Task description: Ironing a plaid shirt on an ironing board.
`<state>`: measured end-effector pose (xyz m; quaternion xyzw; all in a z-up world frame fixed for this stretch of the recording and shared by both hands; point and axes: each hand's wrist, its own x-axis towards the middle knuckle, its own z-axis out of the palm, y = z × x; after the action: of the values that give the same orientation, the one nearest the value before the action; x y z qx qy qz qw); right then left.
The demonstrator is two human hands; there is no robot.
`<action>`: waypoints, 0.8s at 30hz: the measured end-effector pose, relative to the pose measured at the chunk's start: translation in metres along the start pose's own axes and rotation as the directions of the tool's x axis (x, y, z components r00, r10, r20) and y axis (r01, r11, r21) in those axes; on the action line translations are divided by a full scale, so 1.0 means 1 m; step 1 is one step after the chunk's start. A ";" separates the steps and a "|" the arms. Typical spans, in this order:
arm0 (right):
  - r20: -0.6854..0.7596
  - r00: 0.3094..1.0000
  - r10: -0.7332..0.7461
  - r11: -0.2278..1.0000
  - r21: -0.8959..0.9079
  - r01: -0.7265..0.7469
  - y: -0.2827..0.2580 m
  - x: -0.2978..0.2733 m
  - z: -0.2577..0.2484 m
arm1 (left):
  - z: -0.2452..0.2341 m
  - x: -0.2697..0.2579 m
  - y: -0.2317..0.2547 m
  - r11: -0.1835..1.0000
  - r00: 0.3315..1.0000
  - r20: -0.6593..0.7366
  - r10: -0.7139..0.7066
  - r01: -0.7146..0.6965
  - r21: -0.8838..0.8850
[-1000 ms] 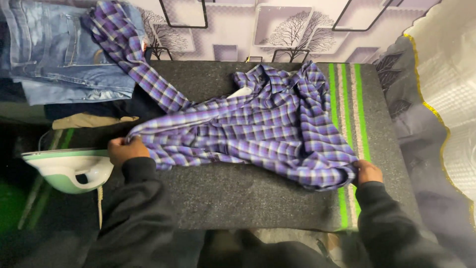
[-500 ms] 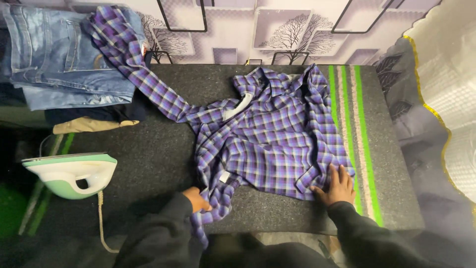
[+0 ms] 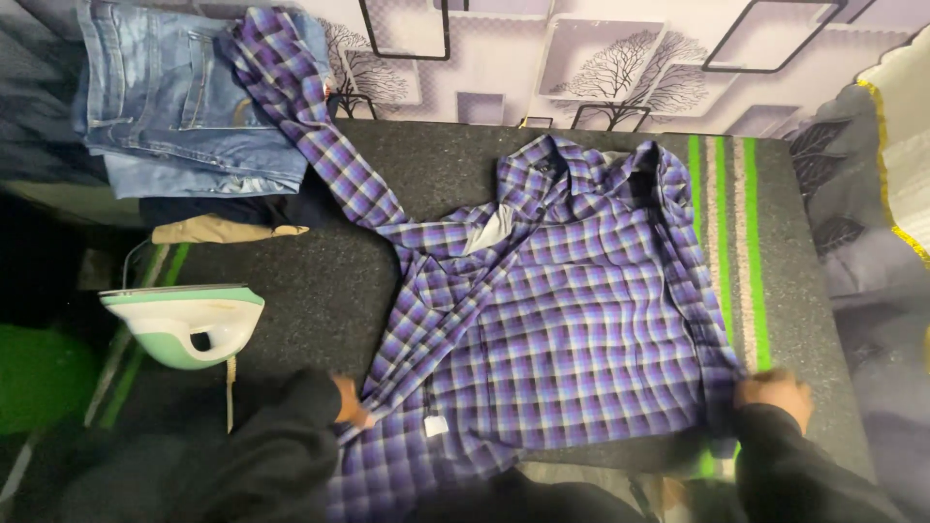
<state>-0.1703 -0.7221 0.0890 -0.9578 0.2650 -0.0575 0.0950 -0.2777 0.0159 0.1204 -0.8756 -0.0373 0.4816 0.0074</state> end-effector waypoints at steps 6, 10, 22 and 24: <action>-0.282 0.794 -0.538 0.768 0.223 0.600 -0.160 0.058 -0.012 | -0.185 0.066 0.060 0.777 0.349 -0.929 -0.122 -0.550 -0.308; -0.124 0.876 -0.466 0.764 0.441 0.470 -0.263 0.125 0.013 | -0.279 0.115 0.097 0.733 0.348 -0.923 -0.166 -0.582 -0.351; -0.036 0.660 -0.750 0.615 0.330 0.716 -0.388 0.226 0.070 | -0.296 0.197 0.121 0.854 0.756 -0.612 0.232 -0.460 -0.245; 0.063 0.589 -0.805 0.582 0.270 0.767 -0.361 0.250 0.124 | -0.305 0.166 0.114 0.813 0.773 -0.609 0.176 -0.463 -0.353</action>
<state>0.2425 -0.5290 0.0593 -0.9602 -0.2056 -0.0356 0.1855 0.0754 -0.0788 0.1382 -0.9416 0.0021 0.1779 -0.2860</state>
